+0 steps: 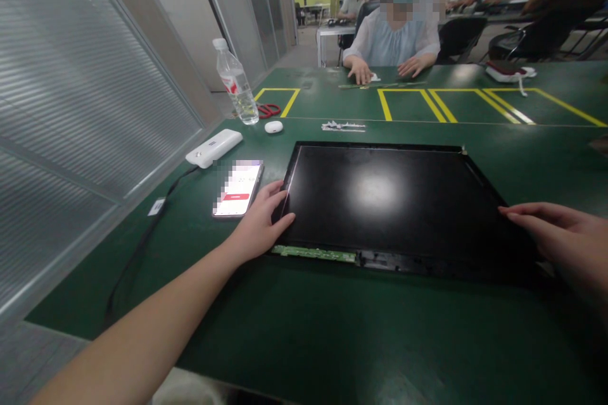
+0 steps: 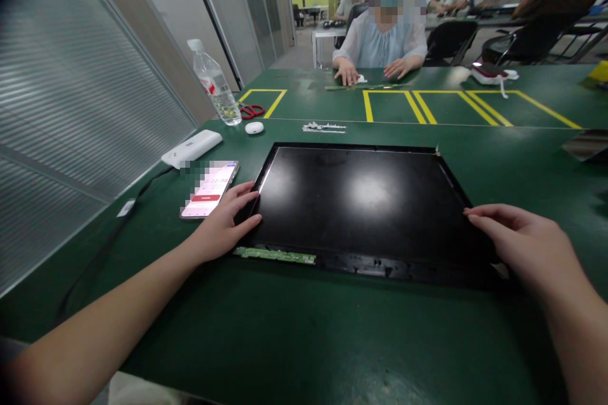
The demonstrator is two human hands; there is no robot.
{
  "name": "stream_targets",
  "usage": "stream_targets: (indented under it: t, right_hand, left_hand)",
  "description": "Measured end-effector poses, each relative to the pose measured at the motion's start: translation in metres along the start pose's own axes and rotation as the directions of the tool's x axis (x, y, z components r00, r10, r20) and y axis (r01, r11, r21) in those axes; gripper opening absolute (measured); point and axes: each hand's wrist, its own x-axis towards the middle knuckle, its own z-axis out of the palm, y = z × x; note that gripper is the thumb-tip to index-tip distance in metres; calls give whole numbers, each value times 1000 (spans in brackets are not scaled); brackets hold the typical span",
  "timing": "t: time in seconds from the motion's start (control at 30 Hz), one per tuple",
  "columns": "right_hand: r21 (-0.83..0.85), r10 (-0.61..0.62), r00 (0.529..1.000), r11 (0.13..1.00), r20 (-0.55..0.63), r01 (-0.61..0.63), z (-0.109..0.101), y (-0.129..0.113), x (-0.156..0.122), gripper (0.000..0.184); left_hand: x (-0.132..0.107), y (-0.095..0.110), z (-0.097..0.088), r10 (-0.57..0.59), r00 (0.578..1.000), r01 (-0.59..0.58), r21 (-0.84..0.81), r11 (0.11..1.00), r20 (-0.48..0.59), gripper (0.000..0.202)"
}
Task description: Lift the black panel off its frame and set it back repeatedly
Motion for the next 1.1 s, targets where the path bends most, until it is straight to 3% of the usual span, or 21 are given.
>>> stream_targets:
  t: [0.07, 0.2, 0.43, 0.63, 0.83, 1.1]
  right_hand:
    - [-19, 16, 1000, 1000, -7, -16, 0, -3, -1, 55]
    - [-4, 56, 998, 998, 3, -56, 0, -10, -6, 59]
    - [1, 26, 1000, 1000, 13, -26, 0, -7, -4, 63]
    - [20, 56, 998, 998, 10, -56, 0, -6, -6, 64]
    - [191, 116, 993, 975, -7, -112, 2, -17, -16, 57]
    - [242, 116, 993, 964, -17, -108, 4, -14, -11, 56]
  left_hand:
    - [-1, -1, -3, 19, 1000, -19, 5, 1000, 1, 57]
    - [-3, -6, -15, 92, 989, -95, 26, 995, 113, 71]
    - [0, -17, -27, 299, 936, -327, 147, 933, 187, 68]
    - [0, -17, -28, 323, 927, -348, 115, 930, 193, 65]
    - [-1, -10, -30, 343, 908, -365, 50, 930, 242, 48]
    - [-1, -19, -26, 409, 883, -429, 43, 902, 230, 43]
